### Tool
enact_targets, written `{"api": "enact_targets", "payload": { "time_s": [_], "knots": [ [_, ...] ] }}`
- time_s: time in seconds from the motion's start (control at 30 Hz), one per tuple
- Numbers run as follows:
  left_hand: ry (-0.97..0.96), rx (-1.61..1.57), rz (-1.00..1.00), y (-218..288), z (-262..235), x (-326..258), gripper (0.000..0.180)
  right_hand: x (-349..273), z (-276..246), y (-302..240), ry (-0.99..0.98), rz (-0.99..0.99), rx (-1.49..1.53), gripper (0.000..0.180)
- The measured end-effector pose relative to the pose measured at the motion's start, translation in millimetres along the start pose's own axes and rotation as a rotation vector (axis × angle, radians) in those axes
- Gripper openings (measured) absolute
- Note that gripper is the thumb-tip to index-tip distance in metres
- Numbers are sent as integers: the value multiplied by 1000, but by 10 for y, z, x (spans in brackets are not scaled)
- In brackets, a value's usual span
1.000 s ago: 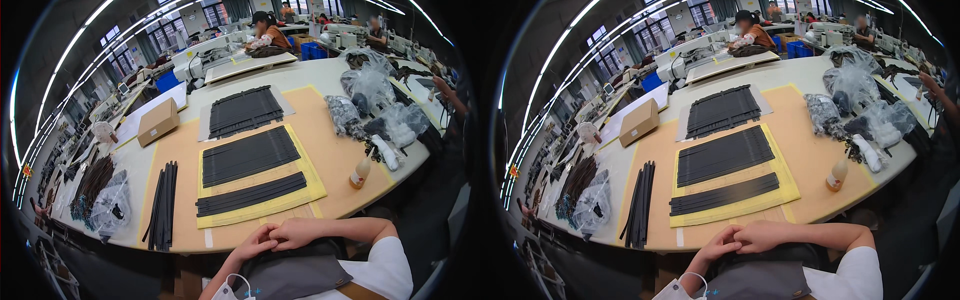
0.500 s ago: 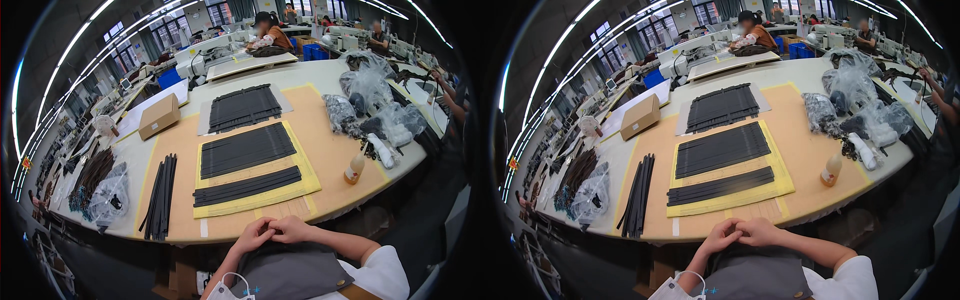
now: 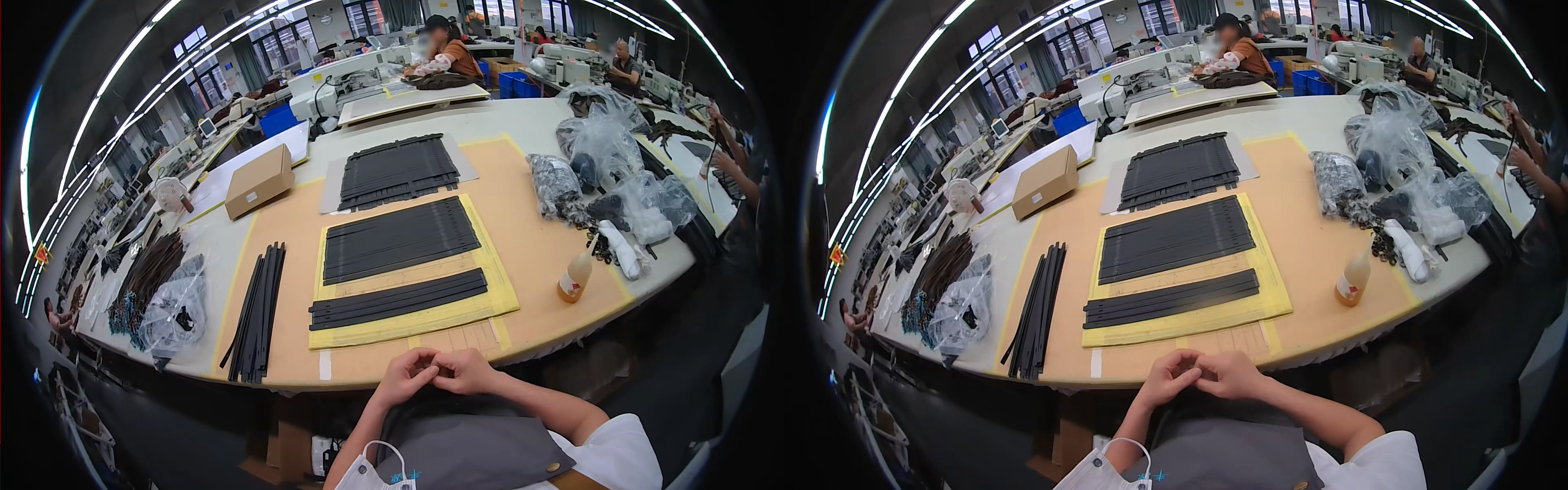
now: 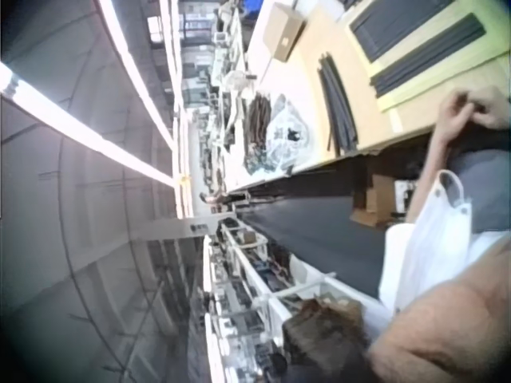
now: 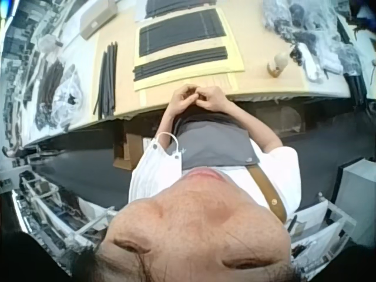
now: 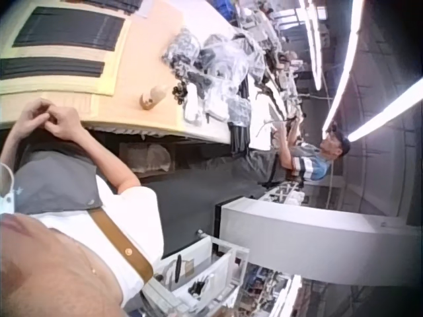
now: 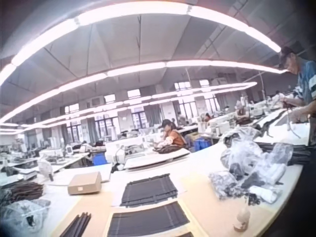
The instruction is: The person assembles keychains by applying glue to black straps and attaching metal rings. They handle the straps and rings one at a time, repeating the process across multiple units on a workbench.
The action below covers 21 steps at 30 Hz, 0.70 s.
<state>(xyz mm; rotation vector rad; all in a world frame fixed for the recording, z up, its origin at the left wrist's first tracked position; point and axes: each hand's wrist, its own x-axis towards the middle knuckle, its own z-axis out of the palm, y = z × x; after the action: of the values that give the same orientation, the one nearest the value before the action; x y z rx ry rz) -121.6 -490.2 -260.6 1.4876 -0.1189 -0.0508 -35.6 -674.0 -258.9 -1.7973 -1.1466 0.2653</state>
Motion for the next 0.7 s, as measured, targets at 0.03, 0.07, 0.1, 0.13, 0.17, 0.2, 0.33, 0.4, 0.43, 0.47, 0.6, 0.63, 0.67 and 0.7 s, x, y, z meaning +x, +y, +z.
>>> {"api": "enact_targets", "payload": {
  "time_s": [0.03,0.07,0.1,0.13,0.17,0.2,0.33,0.4,0.43,0.47,0.6,0.63,0.67,0.7],
  "knots": [
    [10,14,0,-11,-2,-6,34,-6,12,12,-2,2,8,18],
    [14,3,12,-7,-2,-2,34,0,7,16,-3,-2,8,18],
    [17,-7,25,11,6,4,34,8,-2,19,-4,-5,8,17],
    [18,-23,30,-1,24,-7,33,-16,5,28,-6,1,11,17],
    [22,-33,37,-15,27,-9,33,-23,9,34,4,-7,33,17],
    [25,-43,44,-20,16,-7,33,-10,11,35,14,-15,54,17],
    [33,-74,46,-50,-2,-4,32,27,-26,-36,18,16,153,16],
    [47,-68,57,-42,10,5,30,0,-17,-12,7,15,139,16],
    [57,-64,58,-24,18,10,29,-2,-14,-3,7,11,133,17],
    [68,-61,59,-14,29,15,29,-5,-21,-2,0,18,142,17],
    [123,-78,52,-59,37,-7,26,-11,-69,-38,-34,35,172,18],
    [127,-70,55,-68,43,-17,26,-19,-85,-45,-39,43,180,17],
    [130,-62,58,-68,44,-18,26,-19,-120,-44,-51,59,268,17],
    [132,-54,61,-69,44,-14,27,-24,-152,-41,-62,74,357,18]
  ]
}}
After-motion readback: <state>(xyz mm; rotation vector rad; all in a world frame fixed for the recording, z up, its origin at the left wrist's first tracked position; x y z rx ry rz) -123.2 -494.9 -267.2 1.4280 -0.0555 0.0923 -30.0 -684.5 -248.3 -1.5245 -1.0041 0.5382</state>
